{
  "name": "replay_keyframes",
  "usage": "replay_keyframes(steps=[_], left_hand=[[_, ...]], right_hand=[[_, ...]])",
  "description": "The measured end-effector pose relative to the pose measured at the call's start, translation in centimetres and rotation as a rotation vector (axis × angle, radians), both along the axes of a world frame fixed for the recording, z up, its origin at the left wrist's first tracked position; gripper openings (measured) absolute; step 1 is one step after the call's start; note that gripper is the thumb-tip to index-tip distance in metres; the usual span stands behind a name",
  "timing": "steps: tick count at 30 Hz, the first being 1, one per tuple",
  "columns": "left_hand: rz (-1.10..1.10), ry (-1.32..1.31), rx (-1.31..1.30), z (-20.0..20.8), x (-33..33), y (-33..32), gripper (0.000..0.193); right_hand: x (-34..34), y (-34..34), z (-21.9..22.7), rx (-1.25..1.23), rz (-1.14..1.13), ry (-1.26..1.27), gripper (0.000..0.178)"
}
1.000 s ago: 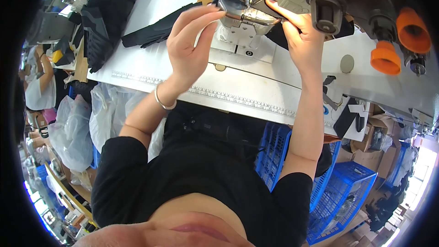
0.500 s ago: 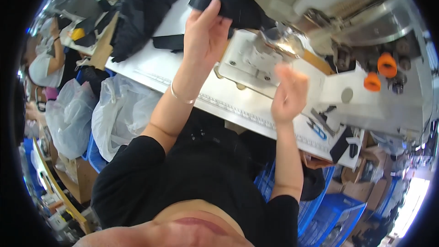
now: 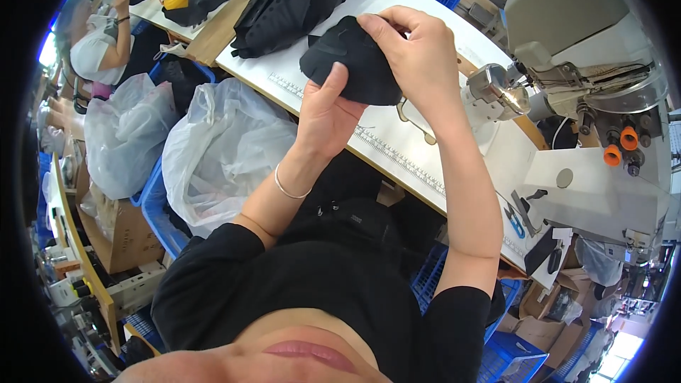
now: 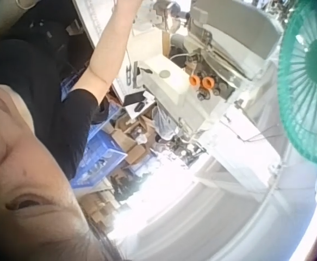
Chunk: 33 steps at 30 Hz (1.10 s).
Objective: Stitching components of a black shoe using an industrial sewing machine in a factory setting.
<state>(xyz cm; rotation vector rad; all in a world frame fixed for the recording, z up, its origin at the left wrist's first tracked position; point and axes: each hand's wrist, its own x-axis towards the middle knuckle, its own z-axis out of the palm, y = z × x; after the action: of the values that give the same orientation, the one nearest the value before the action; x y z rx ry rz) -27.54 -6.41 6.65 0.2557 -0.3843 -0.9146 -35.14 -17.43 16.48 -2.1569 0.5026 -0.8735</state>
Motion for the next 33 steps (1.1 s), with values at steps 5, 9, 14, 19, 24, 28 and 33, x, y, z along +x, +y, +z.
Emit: replay_keyframes(steps=[5,9,14,19,24,28,33], left_hand=[[-0.017,0.009,0.016,0.5,0.6,1.5,0.035],[-0.020,-0.014,0.059,0.5,0.4,2.2,0.035],[0.003,-0.009,0.061,0.6,-0.2,2.9,0.032],[-0.001,-0.038,0.102,0.2,-0.3,3.1,0.032],[-0.007,-0.006,0.118,0.4,-0.5,3.0,0.032],[-0.028,-0.049,0.101,1.0,-0.8,3.0,0.034],[-0.002,-0.088,0.153,0.2,-1.1,2.9,0.037]], right_hand=[[0.0,1.1,-0.9,0.387,0.138,-0.120,0.031],[-1.1,0.8,-1.0,0.410,0.126,-0.102,0.034],[-1.9,0.3,-0.6,0.213,0.121,-0.136,0.038],[-2.9,0.2,0.7,0.232,0.203,-0.028,0.047],[-3.1,-0.5,0.8,0.212,0.214,0.021,0.049],[-3.0,0.3,0.5,0.192,0.236,0.044,0.042],[-2.3,1.5,0.2,0.316,0.278,0.073,0.032]])
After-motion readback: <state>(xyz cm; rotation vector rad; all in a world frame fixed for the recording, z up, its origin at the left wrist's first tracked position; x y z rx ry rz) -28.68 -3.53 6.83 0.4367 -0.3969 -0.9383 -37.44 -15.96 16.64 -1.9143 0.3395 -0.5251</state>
